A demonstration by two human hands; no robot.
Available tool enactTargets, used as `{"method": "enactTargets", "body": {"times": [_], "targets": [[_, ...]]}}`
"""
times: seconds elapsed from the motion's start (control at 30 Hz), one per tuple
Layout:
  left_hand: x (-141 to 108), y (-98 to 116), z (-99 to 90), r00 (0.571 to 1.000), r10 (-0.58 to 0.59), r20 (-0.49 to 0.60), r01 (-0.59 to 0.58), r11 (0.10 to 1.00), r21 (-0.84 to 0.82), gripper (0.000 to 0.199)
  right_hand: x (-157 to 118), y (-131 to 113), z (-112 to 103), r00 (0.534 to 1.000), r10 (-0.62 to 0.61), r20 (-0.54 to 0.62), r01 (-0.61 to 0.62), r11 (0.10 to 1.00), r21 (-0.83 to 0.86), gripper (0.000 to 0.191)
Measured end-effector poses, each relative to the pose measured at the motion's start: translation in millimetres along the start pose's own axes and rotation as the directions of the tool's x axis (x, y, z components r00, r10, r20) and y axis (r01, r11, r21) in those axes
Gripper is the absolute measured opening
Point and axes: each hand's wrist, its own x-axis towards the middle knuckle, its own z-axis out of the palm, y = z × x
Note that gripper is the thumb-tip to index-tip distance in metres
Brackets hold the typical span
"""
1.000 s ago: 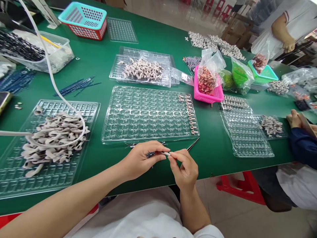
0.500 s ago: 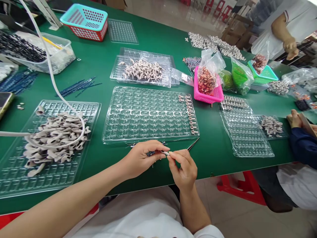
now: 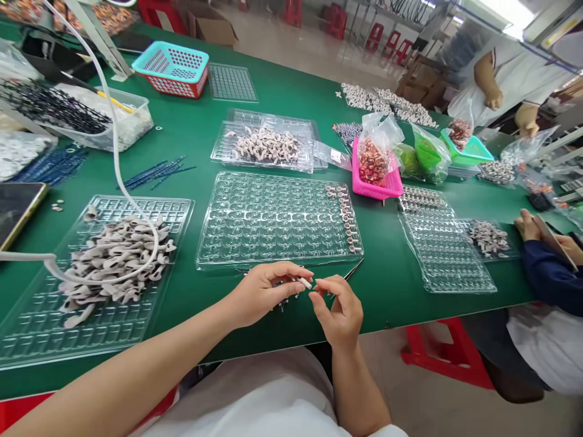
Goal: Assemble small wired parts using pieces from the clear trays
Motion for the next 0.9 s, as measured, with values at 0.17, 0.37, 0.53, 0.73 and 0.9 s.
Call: {"method": "enactTargets", "body": {"times": [0.17,0.37,0.53,0.73,0.9], "targets": [[0.1,-4.0,1.3,0.999,0.042,-0.034,-0.04,0.998,0.055,0.021,-1.5,0.9,-1.0,1.0,0.021,-0.011,-0.022,0.997,-0.071,0.018],[-5.6,18.8,-7.4,0.985,0.126,-0.119,-0.088,0.954,0.287,0.021,-7.6,11.3,-6.5,0.999,0.035,-0.039,-0.044,0.973,-0.228,0.011],[-34.7,45.7,-40.6,0.951,0.225,-0.213,-0.086,0.852,0.517,0.024,-5.1,11.3,-7.1,0.996,0.084,-0.038,-0.092,0.957,-0.277,0.021],[-83.7,40.9,-118.3,0.767,0.324,-0.555,0.365,0.49,0.791,0.027,-3.4,0.5,-2.5,0.993,0.105,-0.055,-0.114,0.975,-0.189,0.02],[-102.3,39.5,-183.7,0.66,0.308,-0.685,0.589,0.355,0.727,0.034,-4.2,4.3,-0.1,0.998,0.053,-0.03,-0.057,0.986,-0.158,0.017]]}}
